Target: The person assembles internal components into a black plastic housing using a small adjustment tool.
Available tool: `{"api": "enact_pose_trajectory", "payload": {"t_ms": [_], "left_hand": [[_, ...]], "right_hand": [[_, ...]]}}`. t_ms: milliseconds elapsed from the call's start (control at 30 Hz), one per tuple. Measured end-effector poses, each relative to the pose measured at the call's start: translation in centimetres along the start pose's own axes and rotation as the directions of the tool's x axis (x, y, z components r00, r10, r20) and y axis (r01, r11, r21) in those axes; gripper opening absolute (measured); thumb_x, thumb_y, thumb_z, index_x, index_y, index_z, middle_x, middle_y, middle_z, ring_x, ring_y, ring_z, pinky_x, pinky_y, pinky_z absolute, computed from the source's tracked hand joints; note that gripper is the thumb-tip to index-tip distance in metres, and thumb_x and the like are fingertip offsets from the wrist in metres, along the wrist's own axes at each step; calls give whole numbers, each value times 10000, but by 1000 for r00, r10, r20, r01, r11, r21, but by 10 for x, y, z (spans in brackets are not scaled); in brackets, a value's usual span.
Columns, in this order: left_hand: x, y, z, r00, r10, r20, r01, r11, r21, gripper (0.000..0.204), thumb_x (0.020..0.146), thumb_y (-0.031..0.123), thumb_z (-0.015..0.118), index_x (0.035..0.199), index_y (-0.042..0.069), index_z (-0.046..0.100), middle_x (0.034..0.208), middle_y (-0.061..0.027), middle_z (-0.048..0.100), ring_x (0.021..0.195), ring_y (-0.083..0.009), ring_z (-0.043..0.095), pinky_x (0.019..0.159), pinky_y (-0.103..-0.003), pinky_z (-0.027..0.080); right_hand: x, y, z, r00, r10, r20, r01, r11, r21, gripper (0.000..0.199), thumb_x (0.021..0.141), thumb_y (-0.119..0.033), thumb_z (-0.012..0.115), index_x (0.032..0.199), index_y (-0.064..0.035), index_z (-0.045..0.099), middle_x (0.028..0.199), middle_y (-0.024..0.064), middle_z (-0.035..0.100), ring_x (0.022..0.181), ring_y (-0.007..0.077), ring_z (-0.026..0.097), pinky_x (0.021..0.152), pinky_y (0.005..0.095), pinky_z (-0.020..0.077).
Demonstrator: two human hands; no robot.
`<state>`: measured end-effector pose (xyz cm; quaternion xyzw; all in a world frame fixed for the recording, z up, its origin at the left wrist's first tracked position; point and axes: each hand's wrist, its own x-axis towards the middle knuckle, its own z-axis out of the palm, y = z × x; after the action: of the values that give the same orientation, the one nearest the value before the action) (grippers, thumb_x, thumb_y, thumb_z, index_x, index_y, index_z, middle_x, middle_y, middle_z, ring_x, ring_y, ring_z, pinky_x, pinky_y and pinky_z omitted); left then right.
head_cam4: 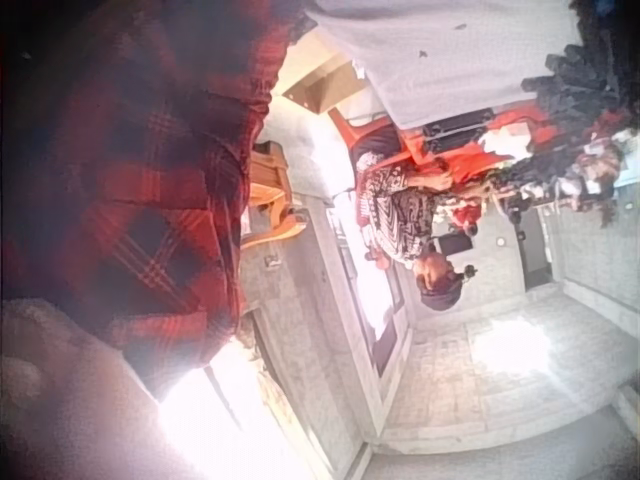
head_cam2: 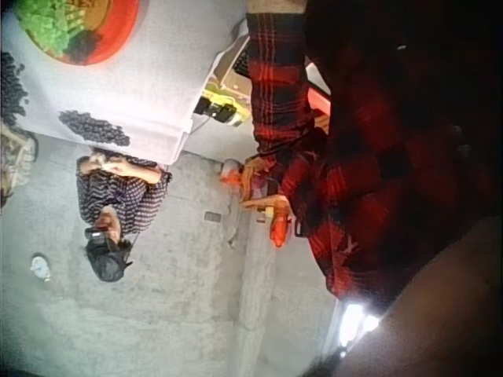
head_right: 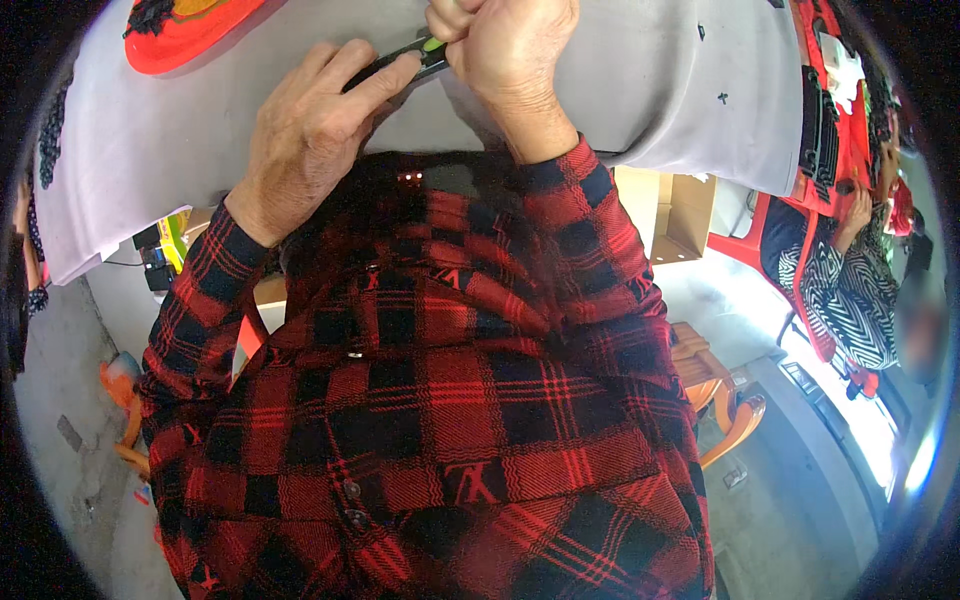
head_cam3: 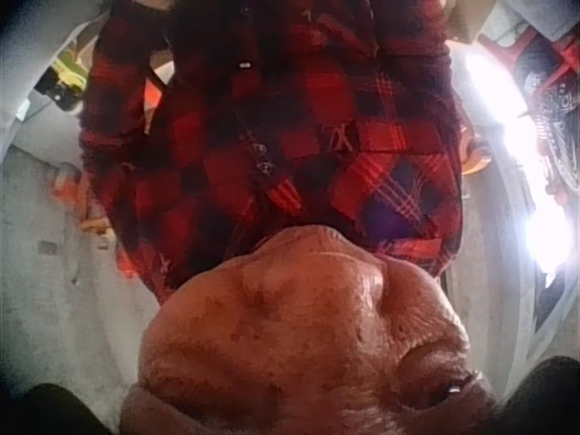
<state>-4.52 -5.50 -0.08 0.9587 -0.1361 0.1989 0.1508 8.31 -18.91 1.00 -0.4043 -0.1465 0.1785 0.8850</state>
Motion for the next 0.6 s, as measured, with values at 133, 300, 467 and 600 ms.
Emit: {"api": "enact_pose_trajectory", "payload": {"t_ms": [133,300,467,600], "left_hand": [[0,-1,-1,1000,6,8,-6,1000,5,400,822,113,592,1206,169,690,978,-13,572,903,-216,578,735,-352,531],[2,-2,1,1000,10,-11,-10,1000,3,382,820,103,596,1182,169,697,969,-10,567,897,-215,579,723,-352,527],[1,-2,0,1000,-5,14,5,1000,4,384,819,104,598,1184,169,698,968,-9,573,894,-215,583,719,-354,522],[2,-1,0,1000,4,12,-4,1000,1,390,821,104,594,1193,165,697,979,-6,584,897,-216,587,726,-354,523]], "right_hand": [[0,1,-2,1000,16,6,-17,999,46,584,1099,-460,351,613,-136,357,506,-21,270,417,108,186,402,287,176],[1,2,-1,1000,-11,29,10,999,45,585,1100,-458,348,612,-134,357,505,-22,265,418,107,182,404,285,175],[-1,-2,4,999,13,29,-11,997,-76,592,1098,-456,356,601,-135,362,502,-27,272,413,105,206,401,285,197],[-2,1,7,998,-16,55,21,995,-93,590,1102,-447,355,599,-138,371,496,-26,289,410,105,227,401,283,206]]}}
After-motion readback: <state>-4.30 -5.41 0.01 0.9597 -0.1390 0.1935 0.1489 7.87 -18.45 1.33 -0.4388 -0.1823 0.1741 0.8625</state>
